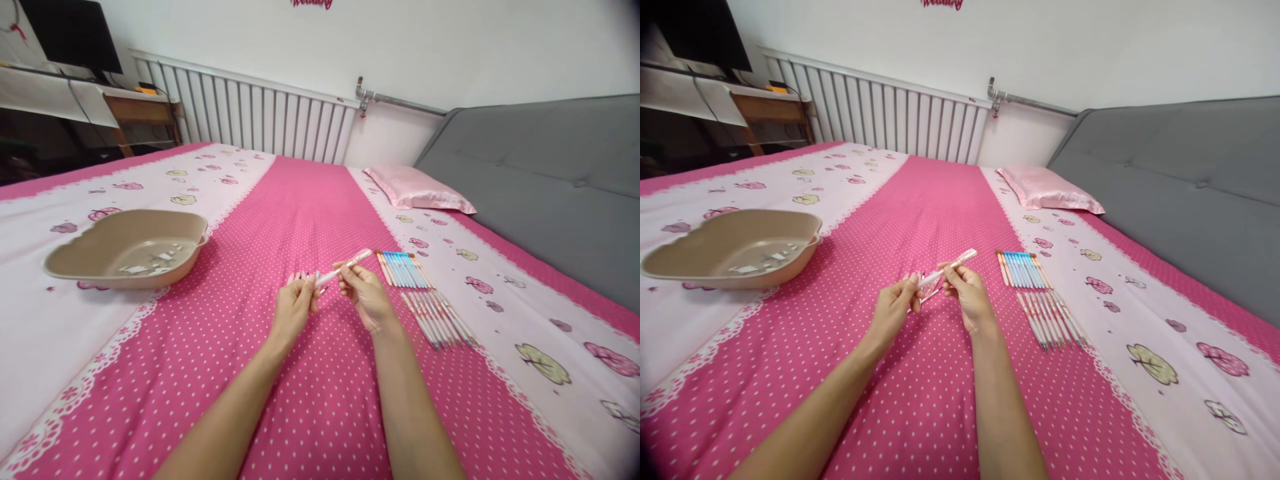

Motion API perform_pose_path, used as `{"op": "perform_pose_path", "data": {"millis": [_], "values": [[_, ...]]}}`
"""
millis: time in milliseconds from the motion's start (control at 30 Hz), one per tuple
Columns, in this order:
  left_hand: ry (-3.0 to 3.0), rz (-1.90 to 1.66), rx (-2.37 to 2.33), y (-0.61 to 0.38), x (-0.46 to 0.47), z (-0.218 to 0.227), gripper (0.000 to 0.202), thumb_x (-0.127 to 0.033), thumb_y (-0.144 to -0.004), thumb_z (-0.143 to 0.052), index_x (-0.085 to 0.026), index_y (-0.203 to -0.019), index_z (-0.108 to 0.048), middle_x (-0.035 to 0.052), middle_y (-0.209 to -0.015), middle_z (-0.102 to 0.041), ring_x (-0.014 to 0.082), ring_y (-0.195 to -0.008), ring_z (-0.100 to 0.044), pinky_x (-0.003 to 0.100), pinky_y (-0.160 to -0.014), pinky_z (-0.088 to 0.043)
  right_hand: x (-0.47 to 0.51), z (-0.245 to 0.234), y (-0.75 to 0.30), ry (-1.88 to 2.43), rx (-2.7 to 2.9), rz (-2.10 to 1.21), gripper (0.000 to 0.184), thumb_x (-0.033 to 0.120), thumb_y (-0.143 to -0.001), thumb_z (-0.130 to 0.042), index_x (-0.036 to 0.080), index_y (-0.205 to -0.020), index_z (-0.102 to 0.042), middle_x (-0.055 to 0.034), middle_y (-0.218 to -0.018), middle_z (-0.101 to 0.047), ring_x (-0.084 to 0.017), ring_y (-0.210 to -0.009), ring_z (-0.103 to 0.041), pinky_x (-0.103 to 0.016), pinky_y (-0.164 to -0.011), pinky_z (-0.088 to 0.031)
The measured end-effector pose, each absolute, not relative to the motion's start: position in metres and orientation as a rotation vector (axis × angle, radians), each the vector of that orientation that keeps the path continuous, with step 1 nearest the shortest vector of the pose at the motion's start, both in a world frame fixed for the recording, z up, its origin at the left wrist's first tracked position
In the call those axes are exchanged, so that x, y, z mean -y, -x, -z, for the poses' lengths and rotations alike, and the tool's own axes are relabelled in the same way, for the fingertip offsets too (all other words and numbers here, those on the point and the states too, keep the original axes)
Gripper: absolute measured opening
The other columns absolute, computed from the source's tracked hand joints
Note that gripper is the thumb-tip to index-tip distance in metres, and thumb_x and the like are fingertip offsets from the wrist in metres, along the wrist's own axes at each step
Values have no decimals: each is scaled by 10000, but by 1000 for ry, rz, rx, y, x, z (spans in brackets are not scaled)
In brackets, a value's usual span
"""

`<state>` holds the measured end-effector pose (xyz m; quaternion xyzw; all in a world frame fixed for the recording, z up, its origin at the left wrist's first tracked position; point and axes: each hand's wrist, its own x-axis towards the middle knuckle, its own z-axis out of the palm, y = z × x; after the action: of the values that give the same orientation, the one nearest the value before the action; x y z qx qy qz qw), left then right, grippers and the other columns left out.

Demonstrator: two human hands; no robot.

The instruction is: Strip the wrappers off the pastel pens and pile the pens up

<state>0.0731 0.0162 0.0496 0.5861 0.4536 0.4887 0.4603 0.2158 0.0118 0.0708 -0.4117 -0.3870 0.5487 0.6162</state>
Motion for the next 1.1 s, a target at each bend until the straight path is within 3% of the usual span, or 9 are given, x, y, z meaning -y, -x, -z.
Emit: {"op": "perform_pose_path", "data": {"millis": [167, 300, 367, 500, 633, 800, 900, 1000, 1100], "values": [[-1376, -1163, -1126, -72, -17, -48, 561, -550, -829, -347, -144, -511, -567, 16, -422, -524, 104, -420, -467, 233, -503, -361, -12, -70, -215, 951, 895, -1277, 259, 329, -638, -715, 160, -829, -672, 40, -604, -528, -38, -528, -463, -139, -480, -372], [-1463, -1310, -1124, -74, -18, -46, 324, -466, -723, -582, -154, -808, -612, -1, -611, -590, 106, -524, -504, 211, -500, -370, -13, -68, -216, 962, 869, -1263, 260, 331, -636, -715, 162, -827, -668, 45, -596, -521, -38, -521, -455, -141, -478, -369], [-1491, -1389, -1101, -75, -18, -46, 305, -388, -673, -654, -167, -874, -595, -1, -687, -601, 106, -581, -519, 205, -528, -391, -12, -68, -216, 957, 866, -1263, 258, 333, -636, -714, 161, -823, -668, 45, -603, -522, -37, -521, -453, -142, -480, -369], [-1548, -1347, -1101, -74, -17, -48, 239, -394, -760, -558, -156, -750, -587, -8, -613, -574, 89, -516, -471, 194, -481, -350, -12, -69, -215, 948, 864, -1254, 249, 332, -636, -714, 163, -815, -669, 43, -620, -524, -37, -526, -452, -147, -485, -369], [-1541, -1202, -1173, -72, -17, -49, 470, -516, -828, -392, -154, -578, -559, -15, -436, -508, 88, -401, -423, 209, -439, -312, -13, -70, -213, 948, 881, -1244, 247, 337, -646, -707, 166, -821, -669, 44, -599, -516, -39, -523, -450, -149, -487, -365], [-1346, -1132, -1107, -71, -18, -49, 567, -581, -818, -341, -147, -513, -541, 4, -373, -497, 101, -357, -448, 225, -435, -350, -13, -69, -212, 950, 883, -1256, 262, 345, -635, -713, 163, -819, -667, 40, -618, -522, -43, -532, -456, -152, -477, -361], [-1364, -1195, -1072, -71, -16, -49, 491, -556, -808, -396, -123, -708, -605, 30, -542, -600, 100, -422, -486, 223, -447, -365, -13, -69, -212, 954, 864, -1251, 276, 354, -623, -720, 164, -815, -664, 44, -612, -517, -43, -523, -451, -151, -473, -364], [-1454, -1303, -1053, -72, -15, -48, 399, -477, -723, -583, -161, -967, -572, 19, -714, -631, 95, -508, -512, 206, -467, -367, -14, -69, -213, 959, 847, -1236, 285, 358, -611, -726, 167, -811, -661, 47, -608, -519, -42, -514, -445, -152, -472, -368], [-1518, -1374, -1082, -74, -16, -46, 350, -405, -675, -652, -172, -926, -580, 5, -705, -608, 92, -532, -502, 196, -477, -356, -13, -70, -212, 961, 854, -1233, 281, 357, -615, -721, 164, -808, -658, 46, -607, -517, -45, -510, -442, -155, -467, -371]]}}
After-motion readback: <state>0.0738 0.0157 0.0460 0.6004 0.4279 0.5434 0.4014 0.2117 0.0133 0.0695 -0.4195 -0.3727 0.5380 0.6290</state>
